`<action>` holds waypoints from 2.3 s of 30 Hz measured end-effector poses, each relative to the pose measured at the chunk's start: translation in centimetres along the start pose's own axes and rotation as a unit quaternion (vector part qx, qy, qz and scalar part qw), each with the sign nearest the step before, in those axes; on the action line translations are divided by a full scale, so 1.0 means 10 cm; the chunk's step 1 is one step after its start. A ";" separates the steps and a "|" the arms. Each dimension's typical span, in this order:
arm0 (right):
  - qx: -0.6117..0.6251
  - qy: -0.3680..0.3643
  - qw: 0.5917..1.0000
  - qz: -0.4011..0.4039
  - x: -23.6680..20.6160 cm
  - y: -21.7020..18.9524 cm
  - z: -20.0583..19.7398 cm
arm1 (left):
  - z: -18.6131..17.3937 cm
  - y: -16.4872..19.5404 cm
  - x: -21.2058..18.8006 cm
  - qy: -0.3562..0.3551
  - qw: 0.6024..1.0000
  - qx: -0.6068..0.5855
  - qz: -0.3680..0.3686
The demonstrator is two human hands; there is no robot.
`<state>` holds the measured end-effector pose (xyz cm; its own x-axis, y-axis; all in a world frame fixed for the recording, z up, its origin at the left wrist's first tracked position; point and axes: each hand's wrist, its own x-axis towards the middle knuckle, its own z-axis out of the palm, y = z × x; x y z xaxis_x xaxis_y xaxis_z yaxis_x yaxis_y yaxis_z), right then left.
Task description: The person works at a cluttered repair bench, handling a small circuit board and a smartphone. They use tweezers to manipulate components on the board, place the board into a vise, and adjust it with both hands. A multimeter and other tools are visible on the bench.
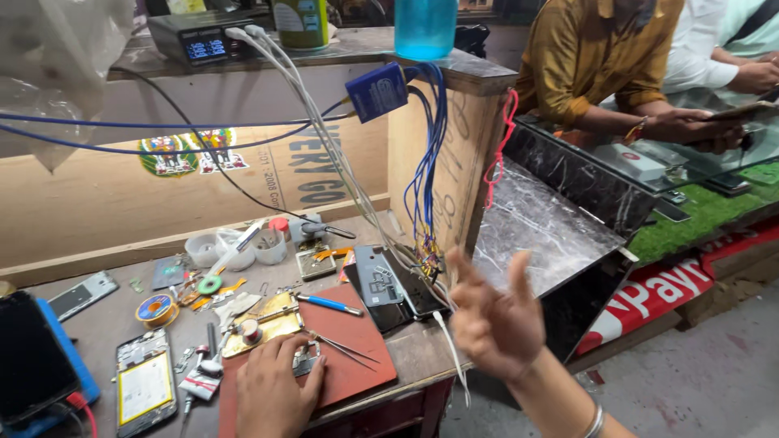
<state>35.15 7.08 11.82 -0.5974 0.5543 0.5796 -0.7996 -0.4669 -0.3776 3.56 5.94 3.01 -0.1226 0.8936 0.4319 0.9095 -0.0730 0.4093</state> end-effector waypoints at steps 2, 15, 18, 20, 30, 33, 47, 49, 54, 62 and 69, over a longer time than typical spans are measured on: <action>-0.078 0.073 0.992 0.072 0.02 0.21 -0.14 | -0.03 0.02 -0.01 -0.005 1.000 -0.011 0.005; -0.778 0.214 0.583 -0.089 0.64 1.26 -0.77 | -0.09 0.13 0.00 0.012 1.000 -0.015 0.015; -0.790 0.213 0.570 -0.078 0.64 1.32 -0.84 | -0.08 0.10 0.00 0.023 0.999 -0.017 0.025; -0.794 0.212 0.567 -0.059 0.64 1.33 -0.90 | -0.07 0.08 0.00 0.007 1.000 -0.020 0.015; -0.812 0.191 0.548 -0.059 0.68 1.35 -1.05 | -0.03 0.03 0.04 0.013 1.000 -0.016 0.018; -0.783 0.230 0.578 -0.032 0.74 1.33 -1.08 | -0.02 0.02 0.06 0.017 0.999 -0.017 0.024; -0.843 0.123 0.513 -0.108 0.98 1.25 -1.25 | 0.02 0.02 0.17 0.009 0.999 -0.023 0.023; -0.844 0.103 0.510 -0.128 1.01 1.21 -1.28 | 0.03 0.01 0.19 0.002 0.999 -0.023 0.024; -0.801 0.126 0.569 -0.136 1.06 1.16 -1.41 | 0.05 -0.11 0.14 0.028 0.999 -0.013 0.038; -0.454 0.345 0.821 0.018 1.02 0.78 -1.57 | 0.07 -0.19 0.12 0.030 0.998 -0.038 0.046; -0.576 0.324 0.751 -0.018 0.51 0.77 -1.43 | 0.08 -0.20 0.10 0.033 0.998 -0.029 0.041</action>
<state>25.02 16.15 1.57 -0.1798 0.9451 0.2730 -0.1168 0.2550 -0.9599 1.91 7.34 1.97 -0.0758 0.8524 0.5174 0.8928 -0.1730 0.4158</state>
